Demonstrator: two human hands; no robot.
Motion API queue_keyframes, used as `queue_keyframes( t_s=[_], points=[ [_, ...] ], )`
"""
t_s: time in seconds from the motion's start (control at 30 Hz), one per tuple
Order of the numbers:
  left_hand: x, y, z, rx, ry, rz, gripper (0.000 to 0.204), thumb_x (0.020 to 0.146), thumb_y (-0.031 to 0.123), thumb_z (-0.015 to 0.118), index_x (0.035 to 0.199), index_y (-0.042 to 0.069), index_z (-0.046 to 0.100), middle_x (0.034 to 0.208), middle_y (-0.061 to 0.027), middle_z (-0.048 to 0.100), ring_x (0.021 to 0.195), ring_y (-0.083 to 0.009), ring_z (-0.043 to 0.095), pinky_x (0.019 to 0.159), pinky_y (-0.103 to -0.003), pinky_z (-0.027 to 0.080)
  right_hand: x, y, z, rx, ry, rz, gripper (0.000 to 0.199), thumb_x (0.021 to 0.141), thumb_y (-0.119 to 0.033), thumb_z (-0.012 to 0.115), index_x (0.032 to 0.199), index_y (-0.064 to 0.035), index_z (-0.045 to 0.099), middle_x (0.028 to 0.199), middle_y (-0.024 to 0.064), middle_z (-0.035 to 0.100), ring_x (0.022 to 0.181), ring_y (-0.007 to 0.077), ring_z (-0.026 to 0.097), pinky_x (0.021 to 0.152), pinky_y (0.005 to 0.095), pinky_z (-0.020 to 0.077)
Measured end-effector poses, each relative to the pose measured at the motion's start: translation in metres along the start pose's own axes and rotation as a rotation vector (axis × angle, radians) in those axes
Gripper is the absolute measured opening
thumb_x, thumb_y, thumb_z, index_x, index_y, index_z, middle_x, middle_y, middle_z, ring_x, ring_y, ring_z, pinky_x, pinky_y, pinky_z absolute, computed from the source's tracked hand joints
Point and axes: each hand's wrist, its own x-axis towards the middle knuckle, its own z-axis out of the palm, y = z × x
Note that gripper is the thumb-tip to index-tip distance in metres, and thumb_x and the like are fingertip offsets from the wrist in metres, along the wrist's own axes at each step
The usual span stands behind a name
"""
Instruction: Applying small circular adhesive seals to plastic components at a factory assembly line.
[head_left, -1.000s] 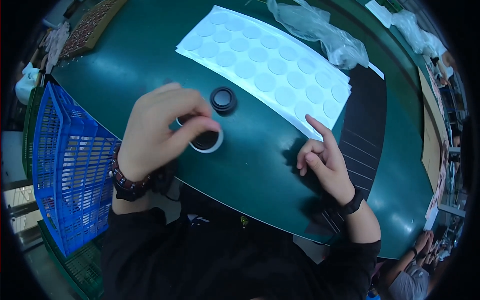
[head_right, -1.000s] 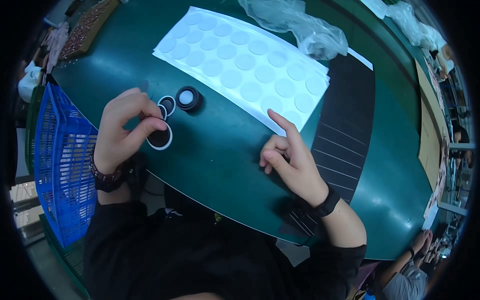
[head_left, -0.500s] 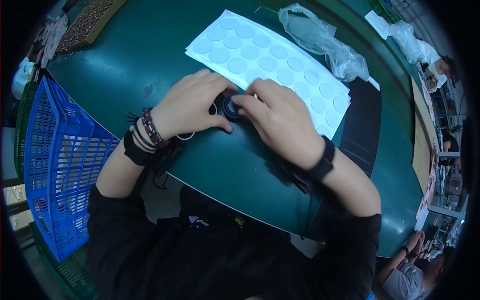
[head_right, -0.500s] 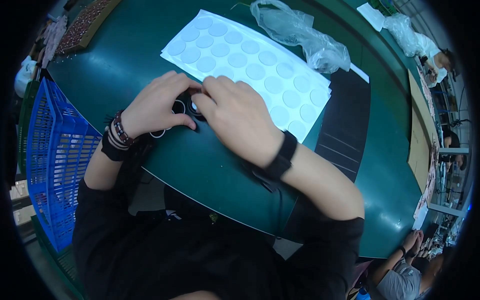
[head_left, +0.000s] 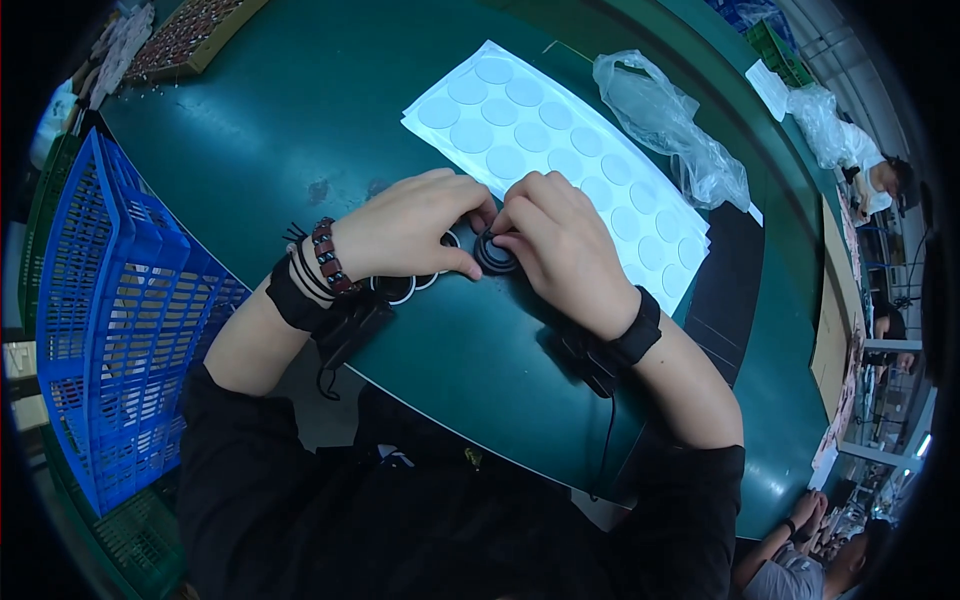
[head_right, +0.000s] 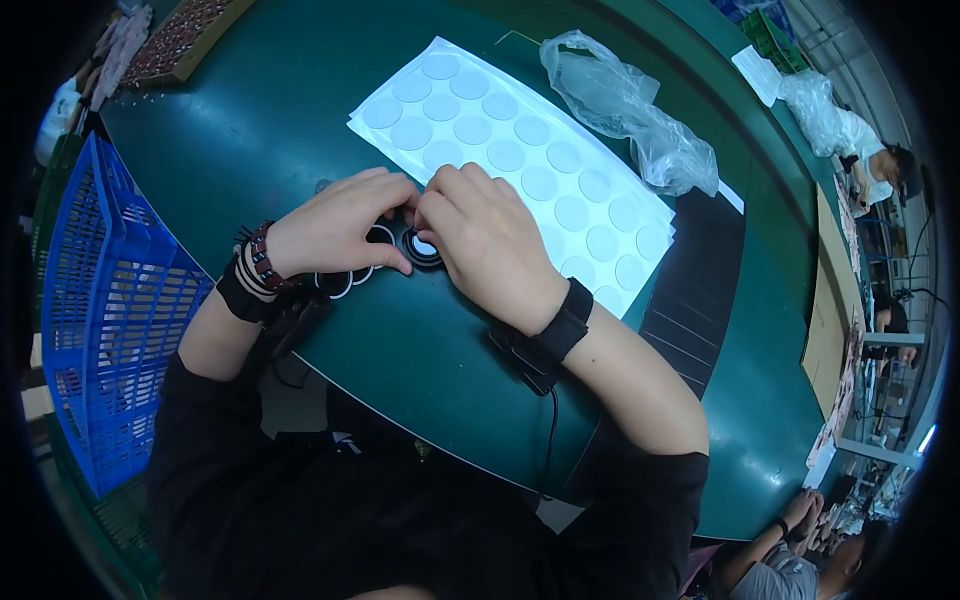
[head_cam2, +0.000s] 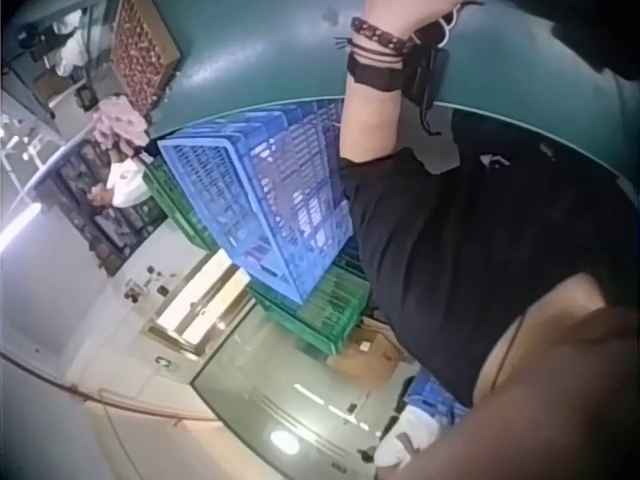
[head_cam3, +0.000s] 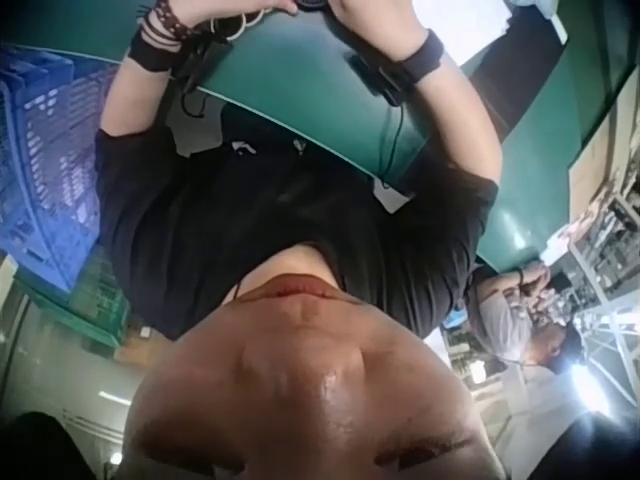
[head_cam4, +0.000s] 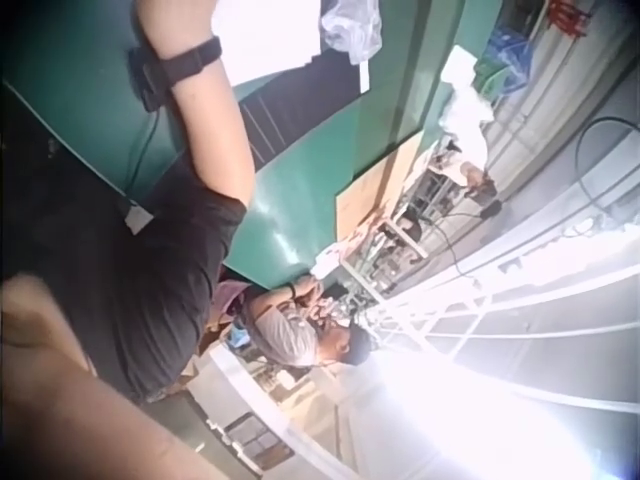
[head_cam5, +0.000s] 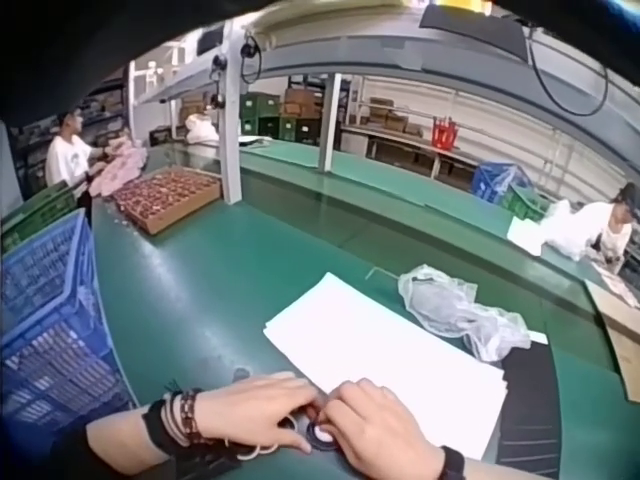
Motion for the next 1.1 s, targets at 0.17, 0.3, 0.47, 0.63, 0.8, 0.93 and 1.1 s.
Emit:
queue_keyframes(
  t_s=[0.17,0.3,0.47,0.63,0.8,0.93,1.1],
  points=[
    [0.003,-0.015,-0.036,0.02,-0.001,-0.094,0.028,0.075,0.015,0.066,0.097,0.003,0.055,0.086,-0.0087,0.06,0.084,-0.0234,0.057,0.074,-0.034,0.046,0.005,-0.004,-0.007,-0.107,-0.151,-0.18,0.017,0.066,-0.001,0.062,0.079,-0.0047,0.052,0.087,0.008,0.053,0.08,0.0223,0.052,0.069,0.0307,0.04],
    [0.033,-0.024,-0.061,0.175,0.14,-0.169,0.024,0.078,0.012,0.062,0.099,0.002,0.055,0.086,-0.0096,0.06,0.079,-0.0209,0.058,0.069,-0.031,0.048,0.011,0.0,-0.015,-0.064,-0.055,-0.205,0.019,0.067,0.0,0.062,0.082,-0.0045,0.052,0.084,0.0077,0.053,0.077,0.024,0.053,0.069,0.0311,0.0413],
    [0.044,0.0,-0.056,-0.28,-0.025,0.086,0.021,0.082,0.014,0.059,0.098,0.001,0.056,0.087,-0.0081,0.06,0.078,-0.0172,0.058,0.067,-0.028,0.048,0.016,-0.001,-0.033,0.02,-0.003,0.06,0.018,0.071,-0.001,0.062,0.086,-0.0039,0.052,0.08,0.0069,0.055,0.073,0.0226,0.055,0.065,0.0317,0.0428],
    [0.047,-0.009,-0.051,-0.335,-0.04,0.038,0.019,0.086,0.017,0.055,0.1,0.004,0.057,0.091,-0.0056,0.06,0.083,-0.0159,0.057,0.072,-0.026,0.046,0.038,0.013,-0.04,0.325,0.061,0.318,0.023,0.077,-0.004,0.061,0.098,-0.0031,0.05,0.082,0.007,0.059,0.076,0.0194,0.058,0.064,0.0301,0.0446],
    [0.07,-0.066,-0.059,-0.259,0.134,0.009,0.021,0.089,0.017,0.048,0.105,0.006,0.058,0.096,-0.0072,0.059,0.091,-0.019,0.055,0.081,-0.03,0.043,0.095,0.106,-0.035,0.033,-0.042,0.23,0.033,0.08,-0.004,0.057,0.112,-0.0046,0.047,0.091,0.0076,0.061,0.084,0.0216,0.059,0.071,0.0323,0.0463],
    [0.077,-0.085,-0.047,-0.122,0.176,0.052,0.023,0.089,0.018,0.046,0.105,0.007,0.058,0.099,-0.0097,0.06,0.095,-0.0228,0.056,0.085,-0.033,0.043,0.116,0.164,0.013,-0.013,-0.143,0.161,0.039,0.077,0.003,0.051,0.114,-0.0061,0.047,0.092,0.0076,0.057,0.087,0.0233,0.056,0.075,0.0331,0.0452],
    [0.075,-0.092,-0.055,-0.053,0.091,-0.075,0.023,0.089,0.019,0.046,0.105,0.007,0.058,0.101,-0.0109,0.06,0.098,-0.0252,0.055,0.088,-0.034,0.041,0.125,0.159,0.032,0.014,-0.144,0.193,0.042,0.074,0.006,0.047,0.114,-0.0062,0.048,0.09,0.0088,0.055,0.088,0.0239,0.054,0.076,0.0326,0.0446]
  ],
)
